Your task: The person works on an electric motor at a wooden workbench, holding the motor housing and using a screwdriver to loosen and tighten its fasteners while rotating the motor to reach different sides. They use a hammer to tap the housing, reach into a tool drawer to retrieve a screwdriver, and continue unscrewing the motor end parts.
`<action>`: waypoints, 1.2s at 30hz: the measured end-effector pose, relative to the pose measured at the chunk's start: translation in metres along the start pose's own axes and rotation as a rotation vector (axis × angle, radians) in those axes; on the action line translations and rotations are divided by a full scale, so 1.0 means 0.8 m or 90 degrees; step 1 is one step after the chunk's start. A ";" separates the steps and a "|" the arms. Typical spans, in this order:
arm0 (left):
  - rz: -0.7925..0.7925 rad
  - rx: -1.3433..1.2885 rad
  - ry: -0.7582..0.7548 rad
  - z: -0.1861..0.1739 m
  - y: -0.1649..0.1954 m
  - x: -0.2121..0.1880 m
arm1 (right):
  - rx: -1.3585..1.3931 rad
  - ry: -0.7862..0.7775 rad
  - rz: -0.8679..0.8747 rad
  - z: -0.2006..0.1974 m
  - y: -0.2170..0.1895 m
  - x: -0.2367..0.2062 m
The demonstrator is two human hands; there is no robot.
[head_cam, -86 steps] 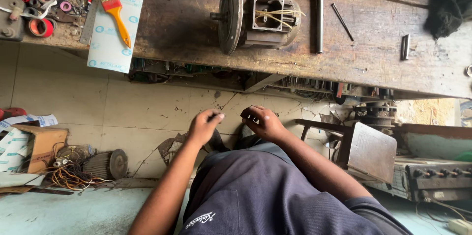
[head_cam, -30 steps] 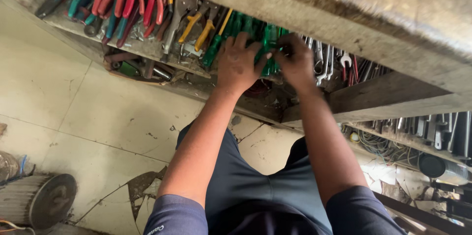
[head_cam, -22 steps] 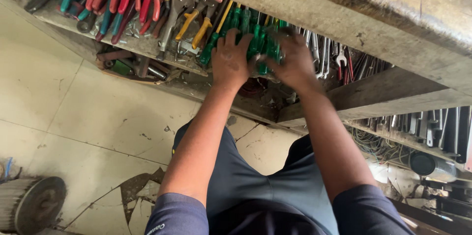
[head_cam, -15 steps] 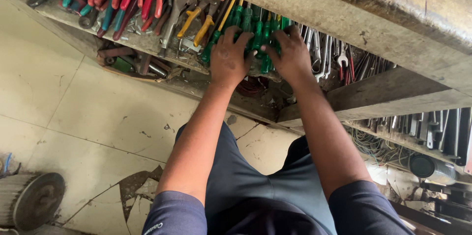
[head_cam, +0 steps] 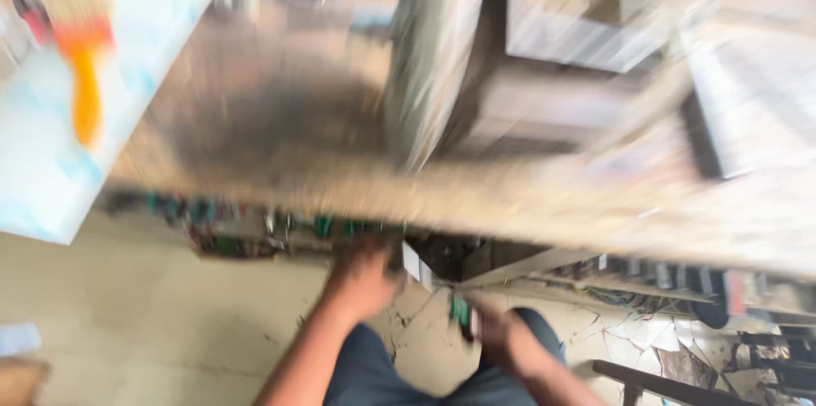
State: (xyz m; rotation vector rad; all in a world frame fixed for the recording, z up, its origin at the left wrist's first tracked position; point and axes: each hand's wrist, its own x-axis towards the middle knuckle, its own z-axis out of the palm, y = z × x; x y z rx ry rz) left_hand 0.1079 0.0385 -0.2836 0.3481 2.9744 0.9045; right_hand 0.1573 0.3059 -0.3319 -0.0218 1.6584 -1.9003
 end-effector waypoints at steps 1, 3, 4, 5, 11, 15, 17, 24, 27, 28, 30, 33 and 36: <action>-0.085 -0.040 -0.182 -0.016 0.026 -0.010 | 0.001 -0.079 0.095 -0.006 -0.015 -0.041; -0.025 -0.185 -0.252 -0.056 0.088 -0.032 | -0.215 -0.271 -0.044 -0.010 -0.059 -0.100; -0.021 -0.240 -0.313 -0.079 0.122 -0.042 | -0.268 -0.204 -0.060 -0.006 -0.084 -0.125; -0.021 -0.296 -0.376 -0.105 0.159 -0.054 | -0.319 -0.137 -0.072 0.002 -0.111 -0.148; -0.005 -0.243 -0.244 -0.288 0.332 -0.074 | -0.451 0.043 -0.205 -0.032 -0.321 -0.254; 0.101 -0.156 0.050 -0.376 0.383 -0.029 | -0.678 0.328 -0.307 -0.108 -0.445 -0.260; 0.124 0.034 0.196 -0.396 0.390 0.010 | -0.758 0.403 -0.364 -0.134 -0.479 -0.250; -0.022 0.016 0.336 -0.369 0.371 0.115 | -0.769 0.334 -0.489 -0.187 -0.510 -0.169; -0.068 -0.027 0.357 -0.342 0.361 0.127 | -0.752 0.322 -0.510 -0.200 -0.509 -0.153; -0.076 -0.036 0.353 -0.335 0.358 0.129 | -0.741 0.316 -0.514 -0.203 -0.508 -0.150; -0.101 -0.062 0.352 -0.322 0.354 0.129 | -0.727 0.293 -0.522 -0.208 -0.507 -0.146; -0.108 -0.048 0.372 -0.313 0.350 0.130 | -0.737 0.282 -0.536 -0.211 -0.506 -0.141; -0.127 -0.052 0.367 -0.311 0.348 0.131 | -0.781 0.286 -0.554 -0.215 -0.507 -0.139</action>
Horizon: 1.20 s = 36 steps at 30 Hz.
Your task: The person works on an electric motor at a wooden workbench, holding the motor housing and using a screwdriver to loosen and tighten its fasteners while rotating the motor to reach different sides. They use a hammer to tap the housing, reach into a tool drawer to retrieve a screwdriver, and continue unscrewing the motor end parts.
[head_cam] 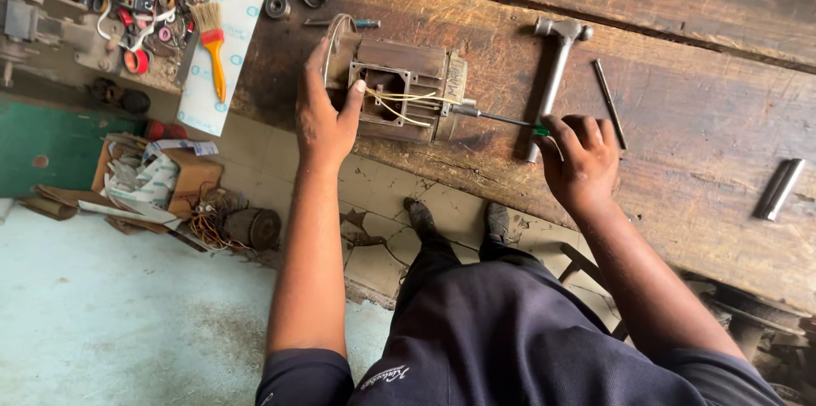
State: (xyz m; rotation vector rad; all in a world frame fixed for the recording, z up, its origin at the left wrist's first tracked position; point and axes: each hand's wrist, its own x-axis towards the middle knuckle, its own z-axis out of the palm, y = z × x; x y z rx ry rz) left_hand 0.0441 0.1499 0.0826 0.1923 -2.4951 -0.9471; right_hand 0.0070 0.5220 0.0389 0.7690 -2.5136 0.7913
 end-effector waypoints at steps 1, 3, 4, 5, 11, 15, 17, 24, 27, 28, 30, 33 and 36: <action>0.005 0.004 0.002 0.000 0.000 0.000 | -0.010 0.001 -0.026 -0.001 0.002 0.001; 0.016 0.013 0.003 0.000 0.001 0.001 | -0.030 0.002 -0.074 -0.001 0.004 0.002; 0.010 0.010 0.003 0.000 0.001 0.001 | -0.039 0.008 -0.079 0.000 0.005 0.003; 0.003 0.007 0.004 0.000 0.002 0.001 | -0.048 0.013 -0.084 0.000 0.006 0.003; 0.012 0.034 0.013 0.001 0.001 0.002 | -0.059 -0.058 -0.092 0.005 0.021 0.009; 0.011 -0.005 0.013 -0.002 -0.009 0.000 | -0.045 -0.305 0.012 0.002 0.040 0.020; -0.034 -0.029 -0.024 -0.005 -0.018 -0.002 | 0.120 -0.383 0.104 0.001 0.047 0.029; -0.105 -0.203 -0.120 -0.016 -0.044 0.001 | 0.073 -0.294 -0.001 0.000 0.053 0.048; -0.201 -0.165 -0.146 -0.019 -0.043 0.004 | -0.021 -0.197 -0.128 0.008 0.052 0.043; -0.163 -0.145 -0.147 -0.020 -0.041 0.004 | -0.020 -0.201 -0.129 0.010 0.053 0.041; -0.087 -0.106 -0.151 -0.023 -0.036 0.004 | -0.020 -0.210 -0.131 0.014 0.057 0.037; -0.054 -0.041 -0.123 -0.020 -0.028 0.003 | 0.379 -0.495 0.188 0.020 0.068 0.045; -0.051 -0.009 -0.095 -0.017 -0.023 0.001 | 0.455 -0.423 0.223 0.018 0.072 0.048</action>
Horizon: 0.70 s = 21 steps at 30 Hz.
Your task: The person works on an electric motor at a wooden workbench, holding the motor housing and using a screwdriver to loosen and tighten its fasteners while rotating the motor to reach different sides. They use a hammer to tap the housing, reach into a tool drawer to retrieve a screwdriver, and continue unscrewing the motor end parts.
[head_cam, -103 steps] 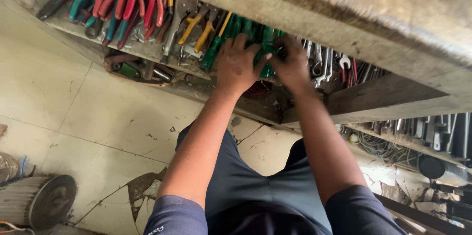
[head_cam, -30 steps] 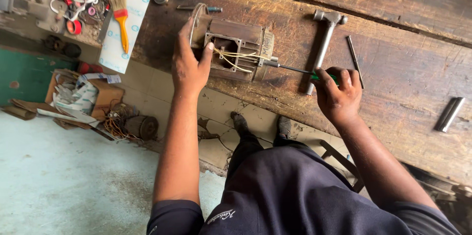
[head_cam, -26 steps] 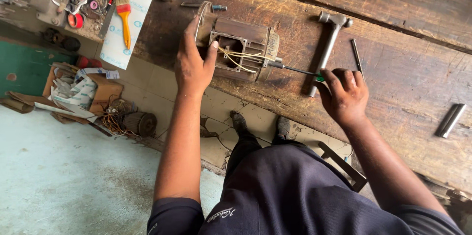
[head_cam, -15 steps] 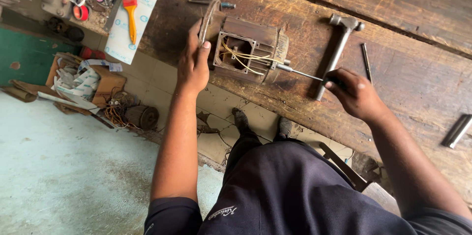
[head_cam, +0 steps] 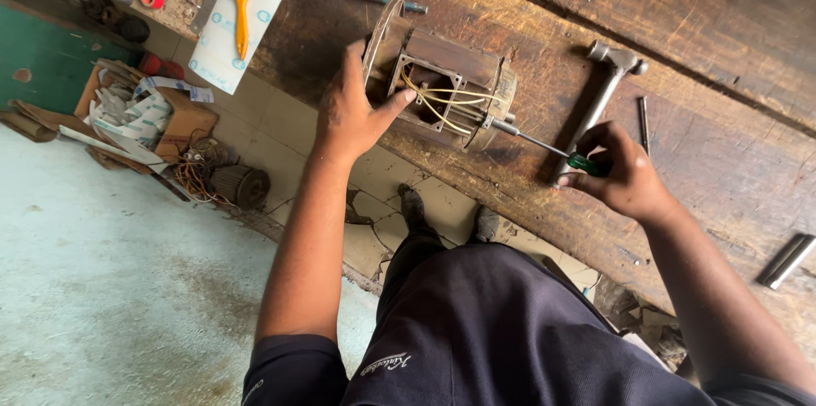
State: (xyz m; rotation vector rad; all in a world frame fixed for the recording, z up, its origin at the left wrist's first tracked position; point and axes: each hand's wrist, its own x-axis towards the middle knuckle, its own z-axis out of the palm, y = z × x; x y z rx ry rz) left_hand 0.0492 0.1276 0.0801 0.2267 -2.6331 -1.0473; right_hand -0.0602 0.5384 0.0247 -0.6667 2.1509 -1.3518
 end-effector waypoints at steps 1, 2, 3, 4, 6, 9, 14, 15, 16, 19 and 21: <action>-0.004 0.009 0.000 0.000 0.000 0.000 | -0.106 0.034 -0.064 0.000 -0.001 -0.001; -0.009 0.016 -0.001 0.001 0.000 -0.001 | -0.212 0.068 -0.126 0.001 -0.002 -0.004; -0.015 0.024 -0.003 0.001 0.000 -0.001 | -0.317 0.100 -0.188 0.003 -0.003 -0.006; -0.013 0.022 -0.004 0.001 -0.001 -0.002 | -0.410 0.128 -0.209 0.006 -0.003 -0.008; -0.002 0.019 -0.004 0.001 -0.003 -0.001 | -0.596 0.189 -0.253 0.010 -0.004 -0.005; -0.022 0.004 -0.003 0.001 -0.003 -0.002 | -0.251 -0.001 0.026 0.005 -0.004 0.012; -0.020 0.004 0.004 0.002 -0.001 -0.002 | -0.071 -0.039 -0.046 -0.017 -0.009 0.013; -0.024 0.001 -0.002 0.002 0.000 -0.001 | -0.163 -0.016 -0.021 -0.017 -0.010 0.006; -0.030 0.003 -0.006 0.002 0.000 -0.001 | -0.299 0.038 -0.107 -0.013 -0.009 0.000; -0.032 0.005 -0.008 0.003 0.000 0.001 | -0.584 0.147 -0.285 0.000 0.000 -0.006; -0.028 0.002 -0.002 0.003 0.001 0.001 | -0.609 0.143 -0.284 0.005 0.008 -0.002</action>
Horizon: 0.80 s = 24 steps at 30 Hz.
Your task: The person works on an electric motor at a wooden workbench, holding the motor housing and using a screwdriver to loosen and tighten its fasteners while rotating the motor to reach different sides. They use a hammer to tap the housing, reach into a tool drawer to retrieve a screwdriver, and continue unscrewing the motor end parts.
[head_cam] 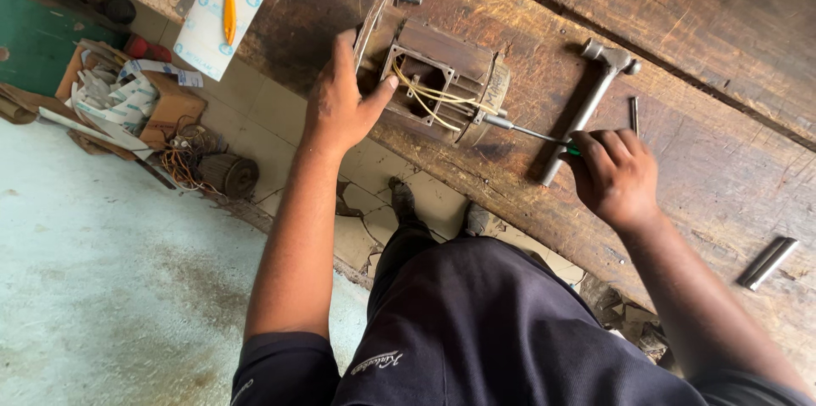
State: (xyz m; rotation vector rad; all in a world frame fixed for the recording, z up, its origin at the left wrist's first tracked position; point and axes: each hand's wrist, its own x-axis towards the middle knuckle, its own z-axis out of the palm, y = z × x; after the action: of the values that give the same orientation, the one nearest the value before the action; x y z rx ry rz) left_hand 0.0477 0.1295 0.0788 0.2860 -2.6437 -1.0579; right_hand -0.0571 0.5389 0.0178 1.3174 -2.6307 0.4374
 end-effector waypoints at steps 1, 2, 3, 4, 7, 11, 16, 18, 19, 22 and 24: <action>-0.001 -0.002 0.002 0.000 0.001 0.000 | 0.155 -0.092 0.114 0.005 0.003 0.003; 0.001 -0.004 0.004 0.000 0.002 0.000 | 0.309 -0.183 0.226 0.008 0.009 0.010; 0.002 -0.007 0.003 0.001 0.003 -0.001 | 0.465 -0.277 0.339 0.008 0.012 0.012; 0.006 0.007 0.017 0.002 0.005 -0.001 | 0.576 -0.217 0.271 0.007 0.015 0.013; -0.001 0.041 0.062 0.006 0.011 0.000 | 0.648 -0.093 0.119 -0.004 0.014 0.012; -0.011 0.070 0.096 0.013 0.014 0.001 | 0.128 0.035 0.029 -0.011 -0.007 -0.005; 0.004 0.095 0.098 0.013 0.007 0.010 | 0.320 -0.094 0.176 0.001 -0.007 0.001; -0.015 0.082 0.057 0.012 0.003 0.021 | 0.666 -0.285 0.385 -0.003 0.009 0.013; 0.002 0.103 0.062 0.011 0.002 0.028 | 0.673 -0.232 0.328 -0.005 0.012 0.017; 0.043 0.125 0.066 0.009 0.001 0.050 | 0.520 -0.088 0.172 -0.019 0.019 0.024; 0.054 0.088 0.050 0.007 0.002 0.062 | 0.203 -0.005 0.101 -0.023 0.010 0.019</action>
State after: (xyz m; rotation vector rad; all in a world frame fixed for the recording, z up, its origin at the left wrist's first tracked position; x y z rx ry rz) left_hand -0.0009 0.1205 0.0851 0.2367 -2.6371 -0.8235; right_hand -0.0728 0.5381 0.0382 1.1927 -2.7670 0.9095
